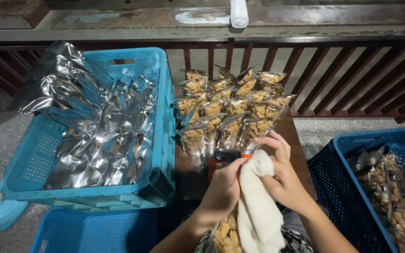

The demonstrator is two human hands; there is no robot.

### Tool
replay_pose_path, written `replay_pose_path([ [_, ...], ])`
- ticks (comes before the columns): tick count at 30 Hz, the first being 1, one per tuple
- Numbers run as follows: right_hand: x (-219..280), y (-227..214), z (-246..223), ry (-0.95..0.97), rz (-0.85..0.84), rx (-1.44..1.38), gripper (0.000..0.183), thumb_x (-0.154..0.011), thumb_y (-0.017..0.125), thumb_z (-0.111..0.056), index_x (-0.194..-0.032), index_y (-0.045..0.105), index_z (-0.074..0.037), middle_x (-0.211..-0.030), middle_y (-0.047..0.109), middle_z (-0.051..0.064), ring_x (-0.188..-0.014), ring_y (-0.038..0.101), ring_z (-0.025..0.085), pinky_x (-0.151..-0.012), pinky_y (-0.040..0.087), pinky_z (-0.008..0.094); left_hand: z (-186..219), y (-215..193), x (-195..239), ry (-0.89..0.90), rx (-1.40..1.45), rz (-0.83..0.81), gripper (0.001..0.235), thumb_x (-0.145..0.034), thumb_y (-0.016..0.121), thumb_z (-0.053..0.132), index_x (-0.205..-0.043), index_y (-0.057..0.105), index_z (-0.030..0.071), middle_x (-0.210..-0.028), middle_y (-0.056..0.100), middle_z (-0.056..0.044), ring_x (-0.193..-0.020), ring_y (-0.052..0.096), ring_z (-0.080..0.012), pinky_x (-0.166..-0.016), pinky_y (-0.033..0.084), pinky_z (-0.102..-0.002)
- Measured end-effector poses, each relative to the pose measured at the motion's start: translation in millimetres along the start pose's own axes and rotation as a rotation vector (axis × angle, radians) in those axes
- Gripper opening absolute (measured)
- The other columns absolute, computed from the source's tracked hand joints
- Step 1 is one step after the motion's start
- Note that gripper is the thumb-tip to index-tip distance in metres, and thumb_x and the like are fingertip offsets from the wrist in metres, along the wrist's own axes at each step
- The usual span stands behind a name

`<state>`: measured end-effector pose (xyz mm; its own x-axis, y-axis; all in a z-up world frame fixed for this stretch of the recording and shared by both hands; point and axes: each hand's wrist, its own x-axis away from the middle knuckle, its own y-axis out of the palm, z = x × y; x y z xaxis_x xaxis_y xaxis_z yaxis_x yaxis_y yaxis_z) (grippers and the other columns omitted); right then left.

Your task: The person sits on a low stool and repeatedly packs snacks into silver foil pouches using a white cloth to handle the contents. They seal each pouch with an orange stapler and place the finished packages on a wooden table.

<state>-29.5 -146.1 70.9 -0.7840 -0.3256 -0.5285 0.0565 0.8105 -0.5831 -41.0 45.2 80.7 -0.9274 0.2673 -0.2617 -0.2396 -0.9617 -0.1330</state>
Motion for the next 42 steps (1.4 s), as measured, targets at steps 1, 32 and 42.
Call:
replay_pose_path([
  [1,1.0,-5.4,-2.9,-0.015,-0.016,-0.063,0.028,-0.080,0.065,-0.007,-0.106,0.074,-0.011,-0.159,0.036,0.013,-0.156,0.013,0.046,-0.123,0.014,0.056,2.4,0.6,0.8,0.021,-0.023,0.030,0.029,-0.100,0.050,0.000,-0.126,0.065,0.000,-0.102,0.076,-0.021,-0.096,0.078,-0.0241,-0.081,0.058,-0.032],
  [32,4.4,-42.5,22.4,-0.352,-0.153,0.678,0.036,-0.078,0.070,-0.043,-0.102,0.075,-0.017,-0.136,0.057,0.006,-0.141,0.030,0.043,-0.116,0.014,0.068,18.9,-2.4,-8.6,0.049,-0.077,0.021,0.026,-0.102,0.050,0.009,-0.116,0.071,0.000,-0.098,0.079,-0.015,-0.088,0.078,-0.0215,-0.078,0.059,-0.031],
  [42,10.2,-59.7,69.7,0.158,0.160,-0.085,0.043,-0.075,0.070,-0.029,-0.110,0.068,-0.004,-0.131,0.053,0.015,-0.136,0.034,0.042,-0.115,0.023,0.060,13.2,-17.4,-19.7,0.423,-0.632,0.165,0.010,-0.099,0.053,-0.002,-0.103,0.062,0.000,-0.088,0.068,-0.015,-0.069,0.072,-0.0237,-0.060,0.059,-0.033],
])
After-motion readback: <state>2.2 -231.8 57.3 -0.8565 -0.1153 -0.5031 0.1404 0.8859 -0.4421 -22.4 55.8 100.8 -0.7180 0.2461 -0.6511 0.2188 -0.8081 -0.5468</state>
